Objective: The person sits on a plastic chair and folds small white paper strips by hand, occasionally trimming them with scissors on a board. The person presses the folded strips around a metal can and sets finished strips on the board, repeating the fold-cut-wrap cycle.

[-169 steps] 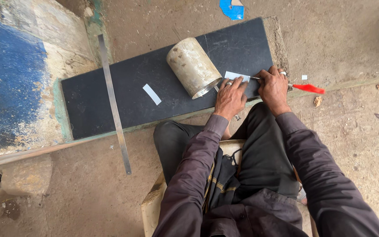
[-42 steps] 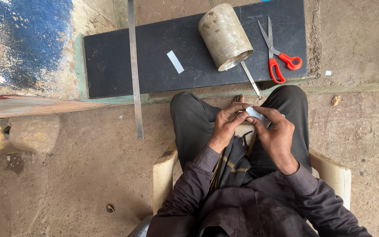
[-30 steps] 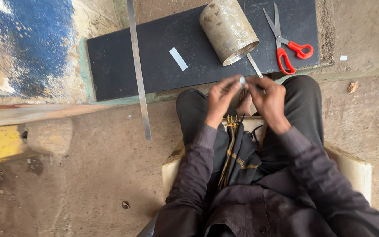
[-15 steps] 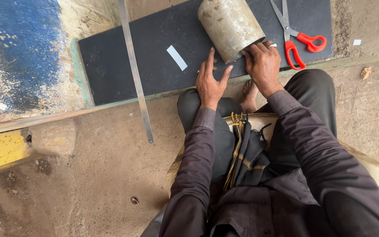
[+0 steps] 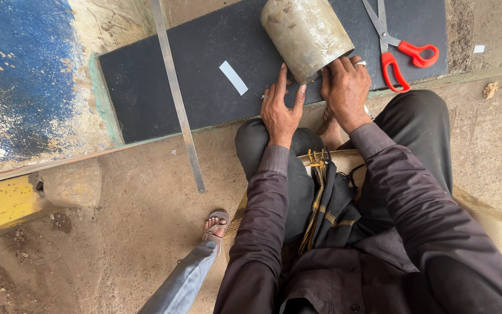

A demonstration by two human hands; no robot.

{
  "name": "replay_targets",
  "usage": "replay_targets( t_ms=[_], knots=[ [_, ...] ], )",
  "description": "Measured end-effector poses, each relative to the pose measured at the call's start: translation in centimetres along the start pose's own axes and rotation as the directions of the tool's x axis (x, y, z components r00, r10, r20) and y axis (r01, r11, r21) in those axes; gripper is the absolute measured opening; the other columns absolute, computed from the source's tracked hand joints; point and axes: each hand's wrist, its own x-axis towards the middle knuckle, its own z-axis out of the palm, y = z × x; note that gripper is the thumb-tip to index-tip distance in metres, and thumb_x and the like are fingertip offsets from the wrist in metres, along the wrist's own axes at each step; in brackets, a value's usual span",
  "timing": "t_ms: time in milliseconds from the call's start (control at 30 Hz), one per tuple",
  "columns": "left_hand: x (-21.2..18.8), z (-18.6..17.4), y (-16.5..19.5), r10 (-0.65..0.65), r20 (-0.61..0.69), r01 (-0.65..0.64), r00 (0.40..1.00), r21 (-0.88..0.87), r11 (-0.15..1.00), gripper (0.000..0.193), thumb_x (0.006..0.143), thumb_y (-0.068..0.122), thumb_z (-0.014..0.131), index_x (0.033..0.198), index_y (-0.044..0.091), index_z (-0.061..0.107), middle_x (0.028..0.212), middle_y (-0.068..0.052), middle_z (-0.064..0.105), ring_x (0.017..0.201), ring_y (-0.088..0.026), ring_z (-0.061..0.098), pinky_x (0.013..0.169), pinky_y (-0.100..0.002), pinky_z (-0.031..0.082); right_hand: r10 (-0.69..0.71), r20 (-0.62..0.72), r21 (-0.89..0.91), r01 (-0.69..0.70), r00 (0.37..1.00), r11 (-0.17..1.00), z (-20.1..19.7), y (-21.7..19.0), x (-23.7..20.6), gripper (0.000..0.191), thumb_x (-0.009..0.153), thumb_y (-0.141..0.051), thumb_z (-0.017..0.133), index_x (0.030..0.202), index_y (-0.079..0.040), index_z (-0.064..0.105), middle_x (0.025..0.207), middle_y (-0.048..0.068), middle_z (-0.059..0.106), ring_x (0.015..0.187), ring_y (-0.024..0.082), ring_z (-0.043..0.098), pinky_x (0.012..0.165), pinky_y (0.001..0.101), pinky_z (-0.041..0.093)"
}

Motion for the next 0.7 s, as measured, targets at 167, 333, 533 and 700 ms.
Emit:
replay_targets(
  t_ms=[167,333,533,700],
  knots=[
    [-0.2,0.2,-0.2,0.006,-0.001,-0.006,1.0,0.003,1.0,0.067,0.1,0.055,0.063,0.155,0.018,0.049,0.109,-0.004,0.073,0.093,-0.019,0.072,0.099,-0.044,0.056,0.12,-0.022,0.049,-0.118,0.993,0.992,0.7,-0.9,-0.1,0.014,0.091,-0.01,0.076,0.096,-0.001,0.067,0.091,0.014,0.066,0.088,0.036,0.063,0.071,0.0466,0.051],
    [-0.3,0.4,-0.4,0.01,-0.006,-0.01,1.0,0.025,1.0,0.067,0.1,0.054,0.063,0.155,0.017,0.049,0.107,-0.004,0.075,0.094,-0.02,0.073,0.102,-0.046,0.054,0.226,0.015,0.109,-0.226,0.974,0.968,1.1,-1.6,0.3,0.013,0.091,-0.008,0.074,0.097,0.001,0.066,0.089,0.016,0.065,0.085,0.038,0.063,0.074,0.0497,0.051],
    [-0.2,0.6,-0.5,0.009,-0.005,-0.009,1.0,0.013,1.0,0.067,0.101,0.055,0.062,0.155,0.017,0.049,0.104,-0.003,0.074,0.093,-0.018,0.072,0.098,-0.043,0.055,0.264,0.051,0.169,-0.269,0.963,0.948,0.5,-2.6,0.0,0.018,0.092,-0.006,0.074,0.103,0.005,0.066,0.094,0.02,0.063,0.09,0.041,0.062,0.078,0.0506,0.049],
    [-0.3,0.5,-0.4,0.014,-0.004,-0.014,1.0,0.001,1.0,0.067,0.102,0.055,0.06,0.155,0.016,0.048,0.104,-0.003,0.074,0.095,-0.019,0.072,0.096,-0.041,0.055,0.235,0.033,0.182,-0.237,0.971,0.954,0.1,-3.1,-0.9,0.025,0.087,-0.003,0.075,0.11,0.004,0.067,0.105,0.023,0.062,0.092,0.041,0.061,0.078,0.0499,0.049]
  ],
)
